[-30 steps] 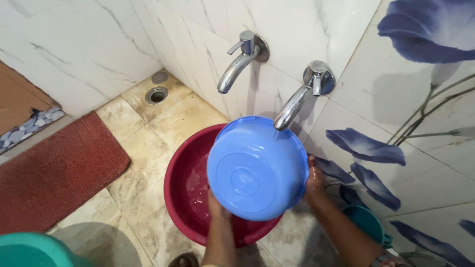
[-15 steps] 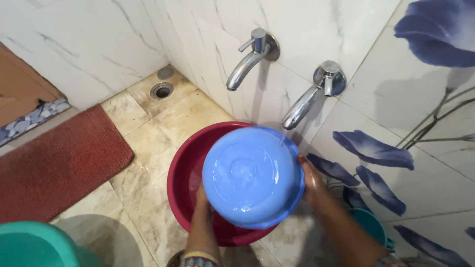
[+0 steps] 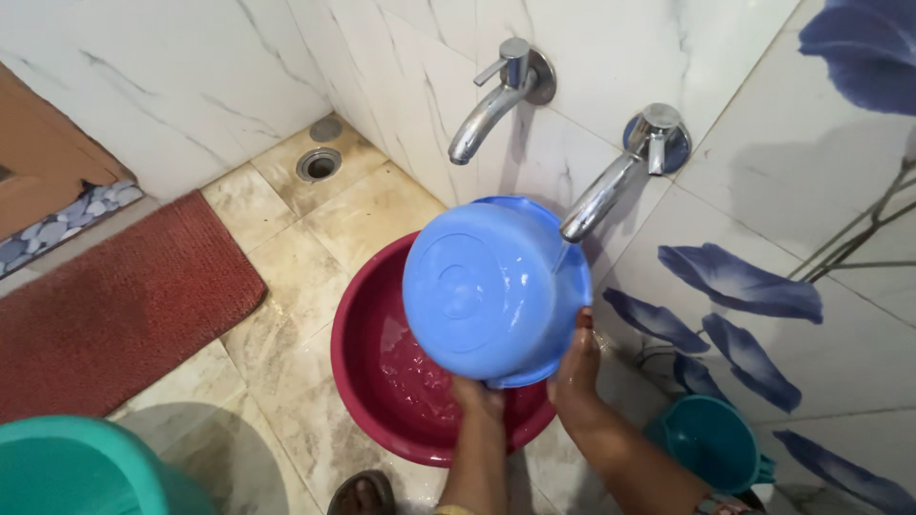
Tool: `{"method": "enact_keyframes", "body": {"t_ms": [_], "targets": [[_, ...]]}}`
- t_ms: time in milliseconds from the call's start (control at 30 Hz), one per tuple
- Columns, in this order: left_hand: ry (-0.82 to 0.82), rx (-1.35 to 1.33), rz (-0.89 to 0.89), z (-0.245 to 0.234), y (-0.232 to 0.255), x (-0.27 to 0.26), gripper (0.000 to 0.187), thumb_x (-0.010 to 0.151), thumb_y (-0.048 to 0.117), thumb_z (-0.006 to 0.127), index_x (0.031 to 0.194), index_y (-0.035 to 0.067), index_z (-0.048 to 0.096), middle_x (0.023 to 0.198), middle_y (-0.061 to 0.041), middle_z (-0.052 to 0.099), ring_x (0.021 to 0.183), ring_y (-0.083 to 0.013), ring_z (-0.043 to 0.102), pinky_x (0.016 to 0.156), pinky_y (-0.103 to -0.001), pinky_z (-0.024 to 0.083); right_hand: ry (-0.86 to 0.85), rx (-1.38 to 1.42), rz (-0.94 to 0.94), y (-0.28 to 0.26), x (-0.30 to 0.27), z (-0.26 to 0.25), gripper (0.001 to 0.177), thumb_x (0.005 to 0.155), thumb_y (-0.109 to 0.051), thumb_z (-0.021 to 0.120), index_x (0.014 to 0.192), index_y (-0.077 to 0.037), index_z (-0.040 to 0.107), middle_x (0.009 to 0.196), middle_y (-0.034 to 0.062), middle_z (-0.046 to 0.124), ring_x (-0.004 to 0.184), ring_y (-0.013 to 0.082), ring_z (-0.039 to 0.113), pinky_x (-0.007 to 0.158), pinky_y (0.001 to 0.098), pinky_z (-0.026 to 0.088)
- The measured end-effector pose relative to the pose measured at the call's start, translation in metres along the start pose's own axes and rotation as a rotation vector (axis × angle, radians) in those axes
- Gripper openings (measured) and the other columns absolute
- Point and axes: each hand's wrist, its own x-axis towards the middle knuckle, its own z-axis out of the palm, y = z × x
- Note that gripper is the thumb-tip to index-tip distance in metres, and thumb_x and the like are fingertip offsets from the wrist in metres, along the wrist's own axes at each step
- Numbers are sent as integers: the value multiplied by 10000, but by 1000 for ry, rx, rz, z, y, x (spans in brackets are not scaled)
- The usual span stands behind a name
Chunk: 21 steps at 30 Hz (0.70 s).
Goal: The person cleans a green plastic tub with a cloth and rinses several plastic tubs and buckets under a tap on a bathroom floor.
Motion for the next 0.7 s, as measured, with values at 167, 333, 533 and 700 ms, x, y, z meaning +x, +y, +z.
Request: {"method": "enact_keyframes", "body": {"t_ms": [167, 333, 533, 700], "targets": [[-69, 98, -39, 15, 78, -19, 413, 1020, 283, 434, 1363, 72, 530, 1235, -126, 662, 1007, -255, 687, 729, -396, 635, -156, -185, 164, -18, 33, -6, 653, 971, -529, 556, 1401, -38, 562, 1324, 112, 659, 1173, 284, 621, 1036, 432, 481], [29, 686, 43, 7, 131, 18, 441, 1035, 389, 411, 1315, 95, 584, 1121, -115, 682, 867, -226, 667, 649, -366, 581, -262, -338, 418, -58, 87, -23, 552, 1003, -508, 528, 1308, -59, 628, 1192, 119, 709, 1039, 267, 662, 942, 446, 537], [27, 629, 121, 10, 115, 25, 517, 1053, 516, 384, 1256, 123, 650, 984, -102, 706, 699, -191, 643, 552, -329, 517, -203, -81, 207, -43, 44, -18, 543, 1007, -496, 449, 1333, -87, 596, 1278, 116, 669, 1134, 271, 638, 1013, 433, 502], [-64, 198, -16, 10, 46, -9, 633, 1063, 557, 307, 1364, 84, 601, 1127, -107, 736, 827, -201, 693, 658, -364, 551, -92, 129, 99, -12, 24, -14, 666, 972, -560, 397, 1445, -95, 458, 1417, 96, 556, 1281, 278, 539, 1113, 455, 417]]}}
